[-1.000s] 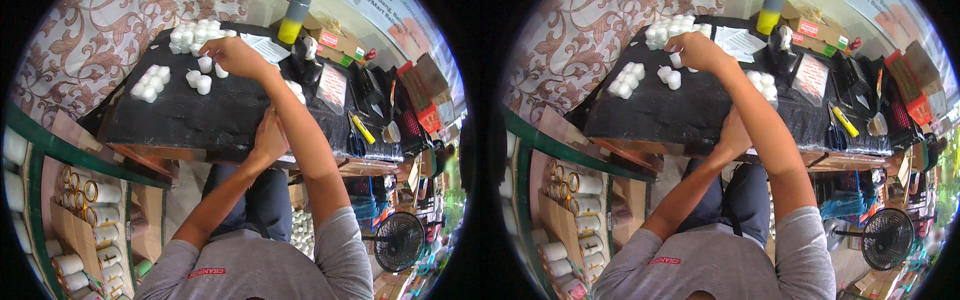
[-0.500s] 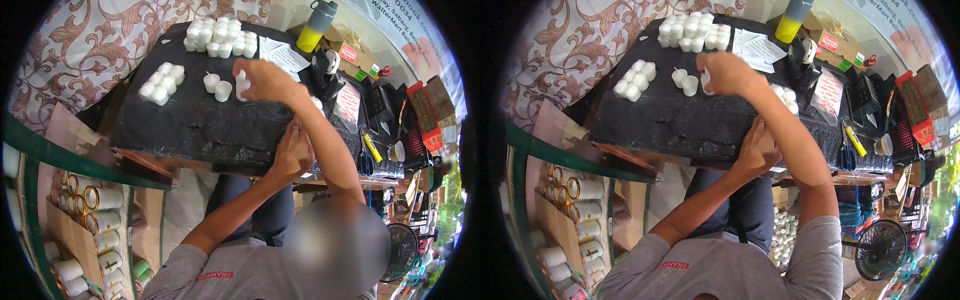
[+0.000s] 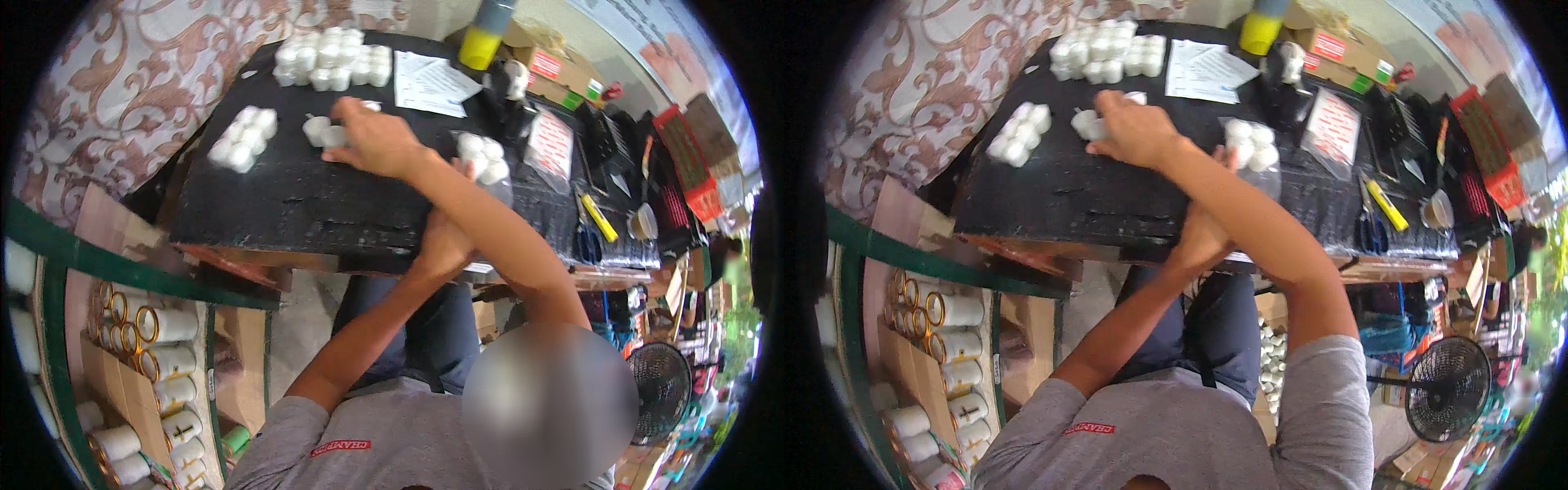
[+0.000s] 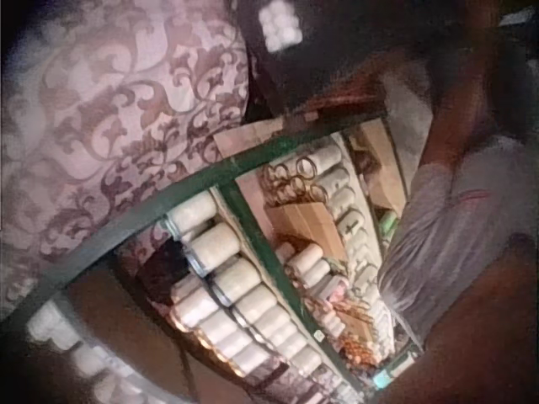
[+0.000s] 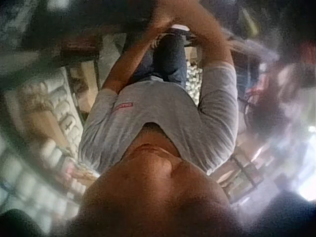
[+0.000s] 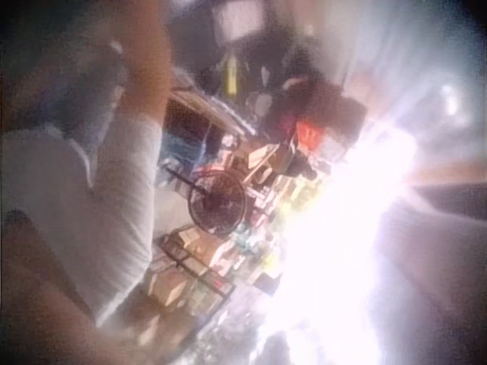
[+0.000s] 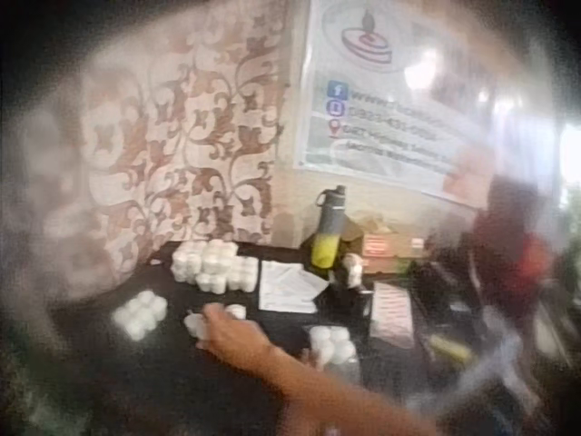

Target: The person arranges small white candles on a table, places them into clear plastic bags, and seals the bags. They repeatedly gather candles from a box on the floor and continue packaging them in groups.

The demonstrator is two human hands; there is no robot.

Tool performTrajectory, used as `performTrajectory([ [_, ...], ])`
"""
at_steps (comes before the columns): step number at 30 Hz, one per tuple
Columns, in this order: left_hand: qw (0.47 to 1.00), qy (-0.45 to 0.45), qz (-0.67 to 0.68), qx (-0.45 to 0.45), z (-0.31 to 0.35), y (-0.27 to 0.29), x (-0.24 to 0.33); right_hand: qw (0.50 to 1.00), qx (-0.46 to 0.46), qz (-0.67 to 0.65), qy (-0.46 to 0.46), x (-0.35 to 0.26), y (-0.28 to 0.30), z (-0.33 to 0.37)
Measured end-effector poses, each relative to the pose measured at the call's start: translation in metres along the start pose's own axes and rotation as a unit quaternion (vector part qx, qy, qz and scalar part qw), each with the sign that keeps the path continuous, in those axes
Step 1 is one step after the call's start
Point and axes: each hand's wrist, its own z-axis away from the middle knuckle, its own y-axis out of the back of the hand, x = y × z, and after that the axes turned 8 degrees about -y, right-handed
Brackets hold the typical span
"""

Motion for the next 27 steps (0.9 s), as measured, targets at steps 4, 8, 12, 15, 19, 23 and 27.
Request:
performTrajectory([
  [4, 0.999, 0.02, 0.025, 0.017, -0.004, 0.002, 0.006, 0.997, -0.014, -0.02, 0.075, -0.005, 0.002, 0.005],
  [8, 0.997, -0.029, -0.047, 0.052, -0.005, 0.006, 0.006, 0.962, 0.183, -0.19, -0.064, -0.015, 0.083, 0.065],
  [12, 0.993, -0.027, 0.017, 0.114, 0.001, 0.012, 0.01, 0.846, 0.368, -0.342, -0.179, 0.008, 0.126, 0.181],
  [15, 0.984, -0.053, 0.056, 0.163, -0.001, 0.006, 0.014, 0.875, 0.315, -0.2, -0.307, 0.0, 0.108, 0.232],
  [19, 0.977, 0.012, 0.13, 0.169, -0.003, 0.006, 0.016, 0.92, 0.308, -0.102, -0.219, 0.009, 0.068, 0.233],
  [23, 0.982, 0.022, 0.13, 0.134, -0.01, 0.017, 0.013, 0.932, 0.3, -0.038, -0.2, 0.013, 0.061, 0.22],
  [27, 0.99, -0.014, 0.094, 0.099, -0.017, 0.023, 0.012, 0.944, 0.24, -0.034, -0.223, -0.002, 0.069, 0.228],
])
